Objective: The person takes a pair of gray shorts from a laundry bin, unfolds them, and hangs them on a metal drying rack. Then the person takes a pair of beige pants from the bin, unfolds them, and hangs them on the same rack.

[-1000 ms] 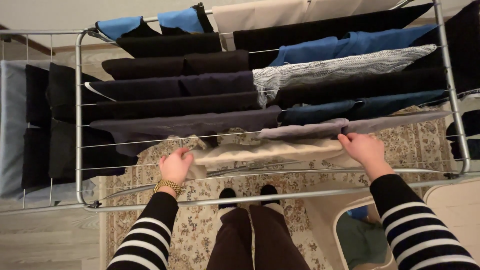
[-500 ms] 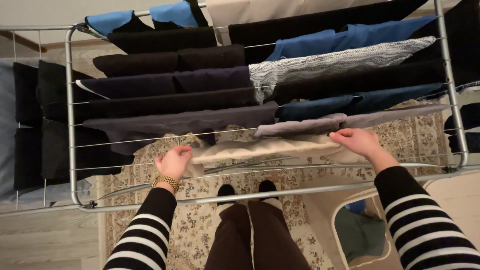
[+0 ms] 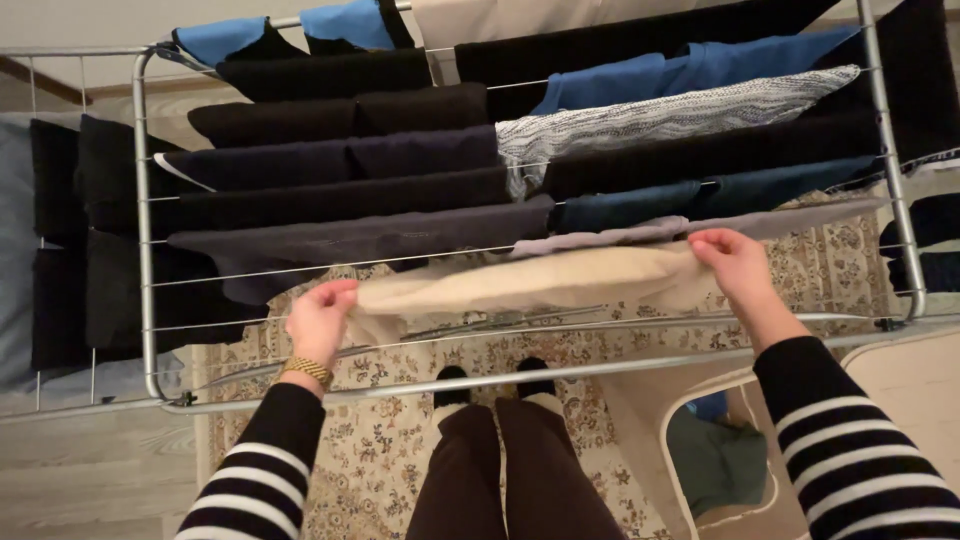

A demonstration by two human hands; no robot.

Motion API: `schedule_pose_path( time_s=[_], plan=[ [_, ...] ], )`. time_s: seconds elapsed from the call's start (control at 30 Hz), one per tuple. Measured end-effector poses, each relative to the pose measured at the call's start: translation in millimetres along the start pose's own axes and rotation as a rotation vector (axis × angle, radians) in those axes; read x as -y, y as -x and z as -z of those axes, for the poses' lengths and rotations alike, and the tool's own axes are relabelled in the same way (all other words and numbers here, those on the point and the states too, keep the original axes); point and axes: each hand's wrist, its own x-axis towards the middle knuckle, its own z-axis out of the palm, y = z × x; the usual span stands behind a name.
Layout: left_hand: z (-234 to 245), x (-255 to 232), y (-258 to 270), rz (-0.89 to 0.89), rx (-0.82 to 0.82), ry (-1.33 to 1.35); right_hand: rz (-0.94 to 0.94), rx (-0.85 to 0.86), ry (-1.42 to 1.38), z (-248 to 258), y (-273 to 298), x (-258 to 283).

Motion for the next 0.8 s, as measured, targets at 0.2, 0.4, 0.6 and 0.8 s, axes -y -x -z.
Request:
schedule_pose_path(
  time_s=[0.2,0.4,0.6,0.8],
  plan=[
    [28.8,25.0,-6.5,-0.011,-0.114,0.273,-0.001,-0.016,-0.15,11.2,35.1,24.4],
    [48.5,52.9,3.5,-0.124,-0.031,0.61,-0.041,0.042,-0.104,10.3,73.0,37.8],
    [43.7,71.2,3.2,-0.085,-0.061,0.394,-0.02,0.077,-0.052,-5.4,57.8,-19.6],
    [41.2,62.9,6.7,-0.012,-0.088,0.003,0.139,0.057,0.152,-16.7,39.8,-56.1]
  ],
)
